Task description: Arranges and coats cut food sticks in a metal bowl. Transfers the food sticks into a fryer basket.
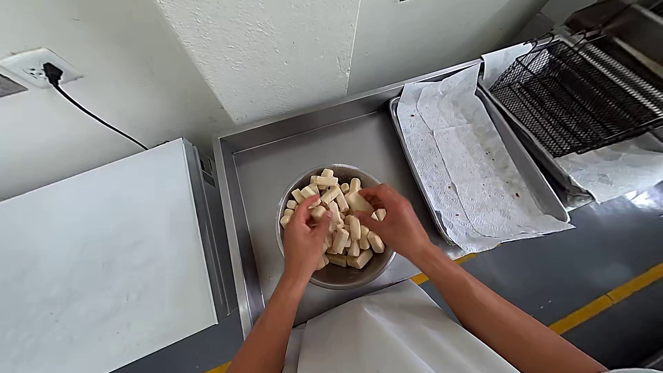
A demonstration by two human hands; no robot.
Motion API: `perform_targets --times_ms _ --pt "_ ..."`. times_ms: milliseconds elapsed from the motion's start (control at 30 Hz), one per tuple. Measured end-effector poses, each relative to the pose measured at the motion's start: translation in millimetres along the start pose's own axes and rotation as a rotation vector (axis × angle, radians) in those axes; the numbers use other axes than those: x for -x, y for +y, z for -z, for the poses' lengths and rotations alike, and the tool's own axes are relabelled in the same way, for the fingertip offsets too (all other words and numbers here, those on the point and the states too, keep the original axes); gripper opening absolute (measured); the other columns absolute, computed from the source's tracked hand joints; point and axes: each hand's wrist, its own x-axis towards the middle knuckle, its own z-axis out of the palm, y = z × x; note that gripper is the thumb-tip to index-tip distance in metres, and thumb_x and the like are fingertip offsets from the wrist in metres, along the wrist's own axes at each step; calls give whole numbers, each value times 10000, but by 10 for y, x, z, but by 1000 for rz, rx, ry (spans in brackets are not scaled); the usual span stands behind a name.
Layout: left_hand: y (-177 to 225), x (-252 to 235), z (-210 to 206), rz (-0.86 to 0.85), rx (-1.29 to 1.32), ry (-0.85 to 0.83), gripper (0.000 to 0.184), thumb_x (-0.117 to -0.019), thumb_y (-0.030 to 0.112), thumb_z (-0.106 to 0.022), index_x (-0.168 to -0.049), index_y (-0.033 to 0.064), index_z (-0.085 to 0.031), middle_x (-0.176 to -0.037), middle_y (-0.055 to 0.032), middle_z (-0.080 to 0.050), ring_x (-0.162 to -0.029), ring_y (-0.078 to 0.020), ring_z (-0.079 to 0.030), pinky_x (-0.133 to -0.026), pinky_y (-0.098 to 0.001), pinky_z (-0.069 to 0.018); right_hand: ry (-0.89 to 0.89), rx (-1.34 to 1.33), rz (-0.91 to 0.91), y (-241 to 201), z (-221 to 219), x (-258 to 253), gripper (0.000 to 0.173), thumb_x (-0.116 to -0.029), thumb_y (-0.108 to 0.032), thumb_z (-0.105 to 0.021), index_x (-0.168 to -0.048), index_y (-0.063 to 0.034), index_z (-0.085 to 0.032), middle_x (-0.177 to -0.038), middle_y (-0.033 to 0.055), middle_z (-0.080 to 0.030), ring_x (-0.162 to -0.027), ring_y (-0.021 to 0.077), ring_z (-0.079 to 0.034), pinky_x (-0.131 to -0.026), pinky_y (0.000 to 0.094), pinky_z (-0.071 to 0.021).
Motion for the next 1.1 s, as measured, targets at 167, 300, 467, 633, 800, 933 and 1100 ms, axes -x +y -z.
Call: perform_targets --times_ms 167,300,467,633,800,933,1100 --pt "125 -270 263 122 82 -8 650 -1063 361 -550 -1591 81 -293 -1350 -194 -609 -1087 -267 -699 -916 -464 -600 -51 101 -107 146 137 -236 434 -943 -280 -762 -1273 -26 -643 -1165 160 -659 -1048 272 -662 -900 458 -561" --pt "76 -247 414 101 76 -120 544 -1076 279 -523 -1558 73 -377 -1399 -156 -613 -1155 -232 -692 -948 -419 -603 -147 66 48 126 -56 -138 282 -975 -197 -696 -1205 -33 -682 -1112 121 -700 -994 221 -698 -884 412 -594" --pt "-251 50 700 223 -281 -180 395 -1054 223 -586 -1427 97 -559 -1131 -101 -735 -946 -230 -725 -846 -471 -598 -401 164 124 4 -560 107 292 -969 -242 -714 -1209 -76 -712 -1123 102 -701 -1015 244 -697 -875 454 -600" --pt "-508 288 509 266 -600 -254 585 -976 267 -702 -1511 141 -504 -1286 -129 -673 -1103 -288 -677 -975 -546 -532 -457 475 217 -27 -1052 221 512 -909 -482 -725 -1186 -51 -715 -1093 139 -653 -1076 318 -629 -898 465 -540" --pt "-548 382 411 160 -560 -138 521 -945 218 -742 -1431 125 -579 -1165 -112 -687 -994 -245 -686 -903 -476 -567 -355 343 279 56 -1066 259 358 -848 -351 -798 -1052 -75 -698 -1075 110 -645 -1069 295 -617 -908 436 -535" --pt "-545 521 331 -98 -397 41 453 -912 209 -718 -1346 101 -647 -1088 -74 -689 -933 -172 -693 -796 -368 -605 -404 -9 13 -33 -811 305 404 -925 -271 -757 -1238 -61 -612 -1173 93 -651 -1050 186 -657 -910 373 -568" --pt "-405 461 219 -176 -209 101 505 -897 243 -719 -1364 84 -611 -1151 -62 -687 -990 -127 -688 -829 -318 -599 -319 -298 -161 -150 -594 366 385 -951 -191 -741 -1292 -77 -606 -1044 32 -729 -902 95 -732 -825 279 -630"
